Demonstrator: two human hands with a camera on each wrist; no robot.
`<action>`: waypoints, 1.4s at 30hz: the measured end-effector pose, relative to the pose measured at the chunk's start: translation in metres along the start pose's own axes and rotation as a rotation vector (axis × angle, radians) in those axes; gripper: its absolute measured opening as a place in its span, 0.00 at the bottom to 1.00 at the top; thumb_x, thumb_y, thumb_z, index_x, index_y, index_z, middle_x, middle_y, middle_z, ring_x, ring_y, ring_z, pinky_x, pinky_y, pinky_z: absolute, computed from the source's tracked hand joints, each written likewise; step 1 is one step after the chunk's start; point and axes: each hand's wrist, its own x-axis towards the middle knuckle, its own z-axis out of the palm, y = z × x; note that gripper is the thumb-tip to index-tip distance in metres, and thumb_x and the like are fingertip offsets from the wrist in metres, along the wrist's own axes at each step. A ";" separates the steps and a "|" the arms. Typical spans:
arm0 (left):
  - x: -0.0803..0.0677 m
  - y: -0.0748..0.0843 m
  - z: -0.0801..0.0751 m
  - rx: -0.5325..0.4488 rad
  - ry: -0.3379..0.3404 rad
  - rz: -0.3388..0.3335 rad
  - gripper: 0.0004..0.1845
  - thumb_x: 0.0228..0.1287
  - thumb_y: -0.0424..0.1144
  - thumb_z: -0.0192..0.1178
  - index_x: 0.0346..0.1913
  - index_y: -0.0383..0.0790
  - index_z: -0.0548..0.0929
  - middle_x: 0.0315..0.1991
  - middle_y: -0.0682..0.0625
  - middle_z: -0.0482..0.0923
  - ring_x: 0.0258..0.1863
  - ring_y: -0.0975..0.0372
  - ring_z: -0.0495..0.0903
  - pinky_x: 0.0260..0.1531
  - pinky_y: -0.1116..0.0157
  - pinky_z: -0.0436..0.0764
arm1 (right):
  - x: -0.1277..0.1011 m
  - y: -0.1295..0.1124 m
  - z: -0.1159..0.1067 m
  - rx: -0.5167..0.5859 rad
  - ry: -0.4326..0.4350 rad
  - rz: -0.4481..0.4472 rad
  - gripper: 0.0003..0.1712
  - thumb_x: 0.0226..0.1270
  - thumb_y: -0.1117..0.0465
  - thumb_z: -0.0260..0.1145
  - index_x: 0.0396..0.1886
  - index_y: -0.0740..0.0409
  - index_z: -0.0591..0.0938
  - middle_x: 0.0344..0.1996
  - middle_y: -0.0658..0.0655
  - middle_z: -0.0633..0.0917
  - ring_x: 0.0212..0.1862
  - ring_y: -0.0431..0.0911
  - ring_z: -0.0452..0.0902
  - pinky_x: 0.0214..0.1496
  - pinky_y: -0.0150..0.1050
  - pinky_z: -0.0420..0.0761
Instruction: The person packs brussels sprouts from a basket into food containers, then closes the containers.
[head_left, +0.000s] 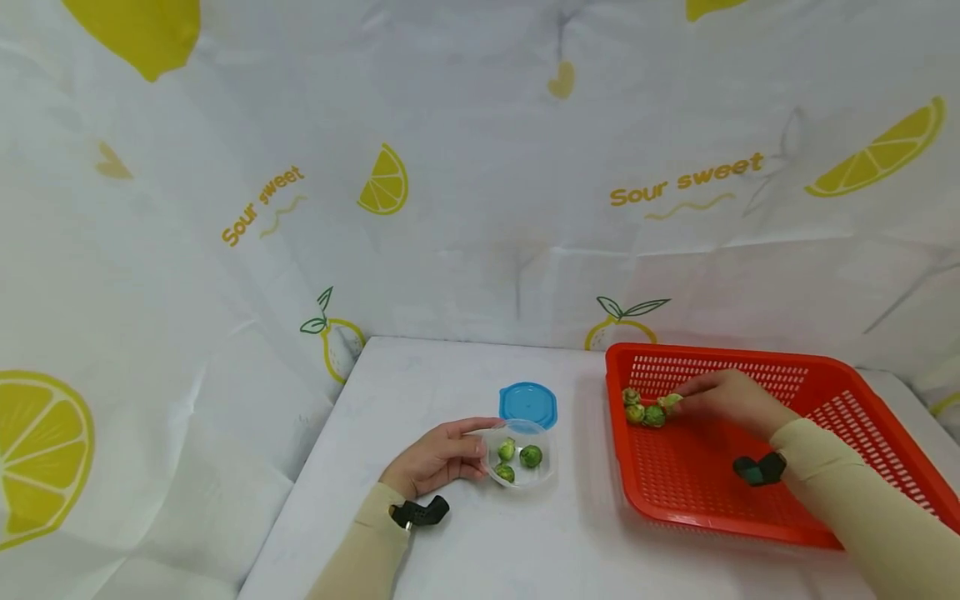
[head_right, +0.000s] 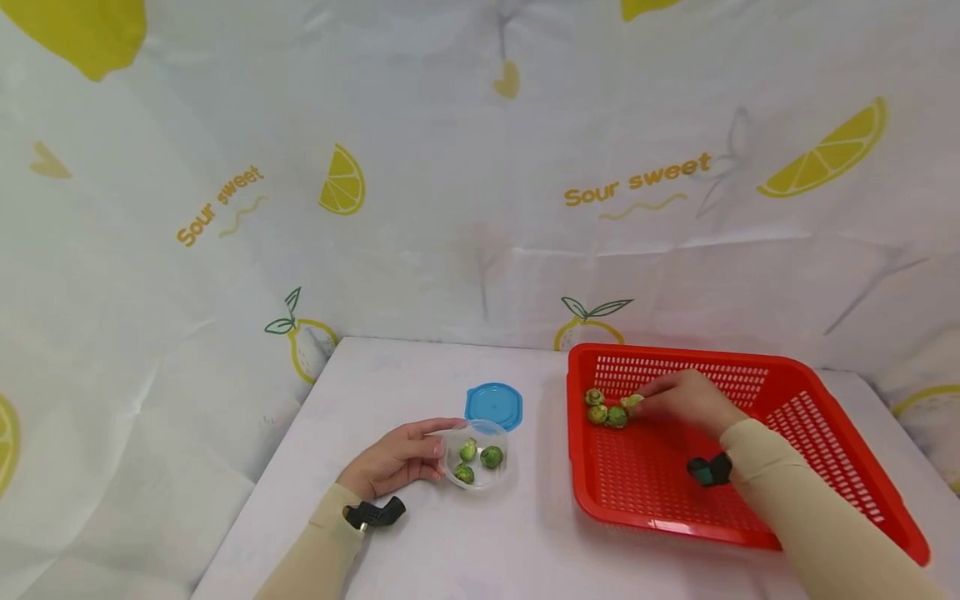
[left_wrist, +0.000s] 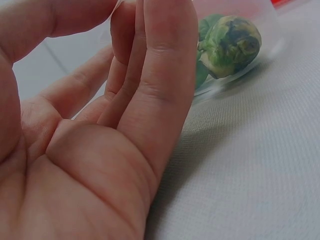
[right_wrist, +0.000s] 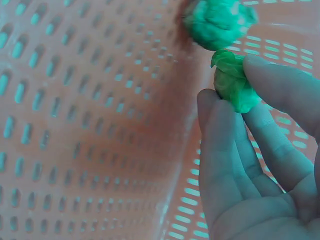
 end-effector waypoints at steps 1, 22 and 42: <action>-0.001 0.000 0.000 0.001 0.005 -0.001 0.30 0.81 0.31 0.58 0.82 0.42 0.70 0.38 0.49 0.86 0.37 0.63 0.88 0.45 0.68 0.91 | -0.002 0.000 -0.001 0.003 0.000 -0.006 0.27 0.75 0.46 0.73 0.61 0.61 0.89 0.55 0.60 0.91 0.57 0.55 0.83 0.61 0.58 0.86; -0.008 0.001 -0.002 -0.004 0.020 -0.008 0.31 0.80 0.32 0.60 0.82 0.42 0.69 0.36 0.50 0.86 0.37 0.64 0.89 0.45 0.68 0.91 | -0.052 -0.039 -0.011 0.092 0.050 -0.035 0.36 0.75 0.34 0.68 0.72 0.50 0.83 0.68 0.62 0.83 0.69 0.62 0.72 0.60 0.59 0.85; -0.001 0.000 -0.001 0.012 0.014 0.000 0.29 0.81 0.30 0.57 0.81 0.42 0.71 0.36 0.50 0.86 0.37 0.63 0.88 0.46 0.67 0.91 | -0.087 -0.133 0.072 0.355 0.063 -0.145 0.23 0.71 0.48 0.78 0.61 0.52 0.89 0.49 0.53 0.93 0.51 0.47 0.89 0.56 0.40 0.91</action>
